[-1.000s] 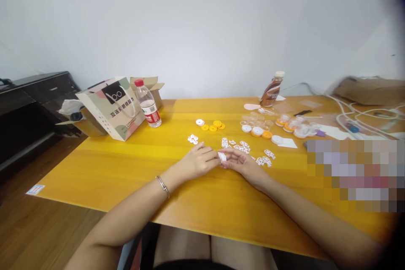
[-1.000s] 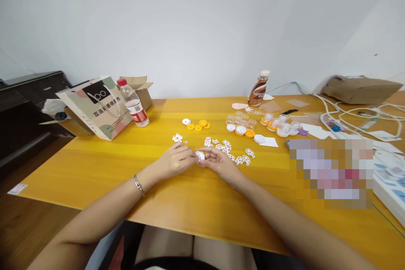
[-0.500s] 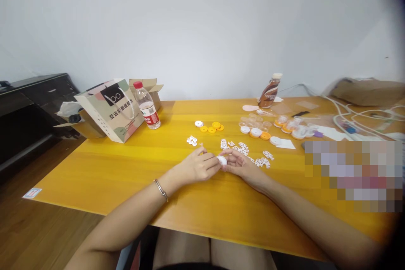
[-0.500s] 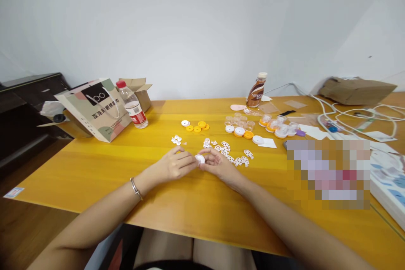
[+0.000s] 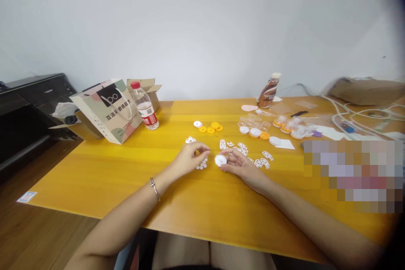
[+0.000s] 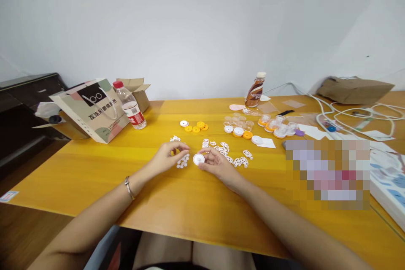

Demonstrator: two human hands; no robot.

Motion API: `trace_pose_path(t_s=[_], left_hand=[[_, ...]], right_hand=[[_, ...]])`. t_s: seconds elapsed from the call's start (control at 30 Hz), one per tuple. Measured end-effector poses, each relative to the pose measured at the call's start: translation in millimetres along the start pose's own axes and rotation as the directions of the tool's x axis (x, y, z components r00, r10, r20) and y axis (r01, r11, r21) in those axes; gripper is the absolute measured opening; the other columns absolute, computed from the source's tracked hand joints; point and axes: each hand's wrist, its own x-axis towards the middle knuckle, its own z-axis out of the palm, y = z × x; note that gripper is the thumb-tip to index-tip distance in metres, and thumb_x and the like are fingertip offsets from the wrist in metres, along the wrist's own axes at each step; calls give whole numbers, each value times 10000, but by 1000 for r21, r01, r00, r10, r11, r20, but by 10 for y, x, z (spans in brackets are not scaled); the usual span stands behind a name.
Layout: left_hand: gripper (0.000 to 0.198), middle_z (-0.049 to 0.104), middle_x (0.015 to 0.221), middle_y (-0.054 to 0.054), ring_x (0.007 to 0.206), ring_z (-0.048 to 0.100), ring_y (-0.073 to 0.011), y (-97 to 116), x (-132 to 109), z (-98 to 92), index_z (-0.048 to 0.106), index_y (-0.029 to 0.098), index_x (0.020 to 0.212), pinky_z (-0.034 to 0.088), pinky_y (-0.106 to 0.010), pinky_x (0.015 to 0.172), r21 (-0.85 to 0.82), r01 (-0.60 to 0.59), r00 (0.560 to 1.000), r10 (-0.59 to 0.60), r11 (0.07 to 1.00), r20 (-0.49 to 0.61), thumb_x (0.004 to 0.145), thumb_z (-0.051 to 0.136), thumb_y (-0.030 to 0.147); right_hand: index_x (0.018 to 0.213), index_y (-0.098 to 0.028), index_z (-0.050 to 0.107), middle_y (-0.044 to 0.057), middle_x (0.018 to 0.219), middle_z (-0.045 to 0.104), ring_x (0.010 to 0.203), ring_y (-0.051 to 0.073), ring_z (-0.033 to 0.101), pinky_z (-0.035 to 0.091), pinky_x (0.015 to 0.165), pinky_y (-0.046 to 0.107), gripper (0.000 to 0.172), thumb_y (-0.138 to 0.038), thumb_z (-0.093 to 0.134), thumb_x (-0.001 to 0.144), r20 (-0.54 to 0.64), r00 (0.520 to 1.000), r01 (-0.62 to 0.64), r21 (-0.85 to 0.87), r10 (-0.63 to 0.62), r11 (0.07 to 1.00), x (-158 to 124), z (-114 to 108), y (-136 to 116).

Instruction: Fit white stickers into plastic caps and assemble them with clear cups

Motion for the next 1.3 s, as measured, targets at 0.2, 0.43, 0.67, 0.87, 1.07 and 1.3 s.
trace_pose_path(t_s=[0.2, 0.43, 0.67, 0.87, 1.07, 1.3], left_hand=[[119, 654, 813, -29, 751, 582, -117, -131, 34, -234, 628, 150, 822, 431, -226, 706, 67, -34, 973, 18, 997, 228, 778, 536, 213], [108, 650, 763, -29, 698, 571, -123, -121, 10, -148, 627, 142, 757, 413, -224, 678, 140, -105, 929, 47, 985, 366, 731, 601, 244], [120, 654, 772, -21, 696, 571, -115, -125, 6, -136, 647, 169, 764, 402, -211, 673, 192, -145, 930, 67, 971, 361, 772, 536, 214], [144, 640, 704, -18, 654, 555, -111, -95, 8, -123, 636, 157, 719, 405, -216, 664, 221, -160, 946, 85, 962, 314, 779, 520, 216], [141, 641, 711, -21, 673, 567, -107, 17, 21, -57, 638, 146, 774, 420, -209, 638, -22, -40, 986, 43, 999, 163, 775, 543, 251], [177, 601, 685, -11, 653, 523, -96, 79, 19, 189, 648, 148, 765, 403, -212, 623, -188, -35, 999, 41, 981, 29, 755, 592, 316]], right_hand=[[916, -237, 468, -20, 743, 583, 651, 116, 532, 422, 642, 280, 307, -288, 656, 679, -22, 1000, 17, 15, -17, 1000, -3, -3, -10], [899, -239, 456, -19, 762, 570, 611, 104, 506, 431, 617, 277, 291, -292, 642, 681, -44, 999, 27, -27, -28, 999, -16, 23, -39], [911, -236, 453, -25, 754, 568, 616, 101, 504, 423, 625, 271, 285, -272, 633, 692, -45, 998, 45, -47, -47, 998, -19, 33, -31], [907, -235, 457, -20, 760, 565, 621, 106, 504, 424, 614, 271, 307, -295, 648, 674, -47, 998, 33, -51, -35, 998, -18, 39, -29], [902, -234, 484, -11, 774, 566, 647, 117, 514, 420, 623, 273, 308, -323, 657, 662, -42, 998, 40, -62, -43, 997, -14, 56, -19], [932, -236, 501, -7, 809, 565, 709, 116, 530, 420, 672, 271, 296, -290, 653, 684, -9, 997, 74, -58, -74, 996, 3, 57, 40]])
